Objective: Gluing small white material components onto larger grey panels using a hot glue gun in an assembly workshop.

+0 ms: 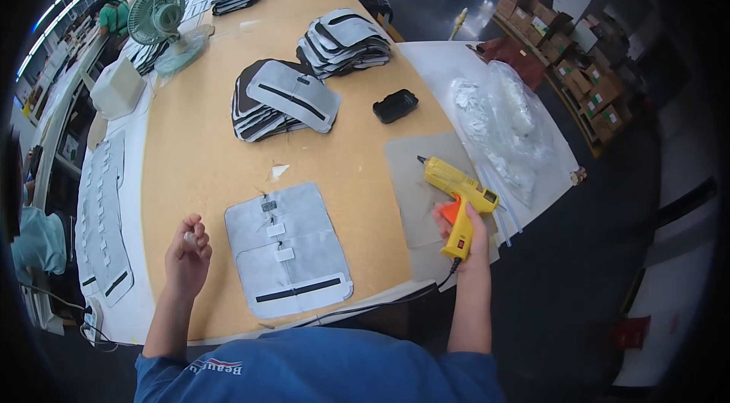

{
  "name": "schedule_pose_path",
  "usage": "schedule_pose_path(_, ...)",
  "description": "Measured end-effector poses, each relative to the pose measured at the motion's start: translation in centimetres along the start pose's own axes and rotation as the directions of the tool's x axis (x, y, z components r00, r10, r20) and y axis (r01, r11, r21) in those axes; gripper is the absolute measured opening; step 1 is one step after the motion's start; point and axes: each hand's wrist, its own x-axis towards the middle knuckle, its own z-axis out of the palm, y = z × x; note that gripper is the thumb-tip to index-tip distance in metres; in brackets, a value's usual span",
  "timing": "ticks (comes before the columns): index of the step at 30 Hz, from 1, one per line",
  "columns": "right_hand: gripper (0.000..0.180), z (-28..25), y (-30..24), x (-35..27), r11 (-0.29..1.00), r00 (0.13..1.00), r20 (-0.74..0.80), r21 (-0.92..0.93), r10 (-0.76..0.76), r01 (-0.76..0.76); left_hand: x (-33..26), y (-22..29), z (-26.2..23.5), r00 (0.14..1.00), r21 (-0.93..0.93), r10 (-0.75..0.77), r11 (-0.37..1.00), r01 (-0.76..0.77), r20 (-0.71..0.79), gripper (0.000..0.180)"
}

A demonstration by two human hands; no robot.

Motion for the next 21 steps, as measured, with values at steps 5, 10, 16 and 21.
schedule_pose_path(5, 0.053, 0.9, 0.1, -0.7, 0.974, 0.997, -0.077, -0.225, -0.006, -0.011, -3.1, -0.2, 1.8, 0.973, -0.324, -0.219, 0.918, 0.229, 0.068, 0.034)
schedule_pose_path(10, 0.048, -0.4, -0.5, -2.2, 0.902, 0.990, -0.133, -0.432, -0.052, -0.010, -4.8, -1.5, 1.5, 0.948, -0.314, -0.297, 0.894, 0.319, 0.117, 0.042)
schedule_pose_path(16, 0.048, 2.1, -1.6, -4.3, 0.227, 0.935, -0.284, -0.945, -0.213, -0.235, -6.7, -1.7, 3.4, 0.938, -0.204, -0.330, 0.916, 0.346, 0.107, 0.067)
schedule_pose_path(21, 0.021, 7.3, 1.3, -6.9, 0.114, 0.867, 0.197, -0.954, -0.457, 0.277, -5.9, -1.7, 5.5, 0.874, -0.187, -0.416, 0.865, 0.465, 0.249, 0.071)
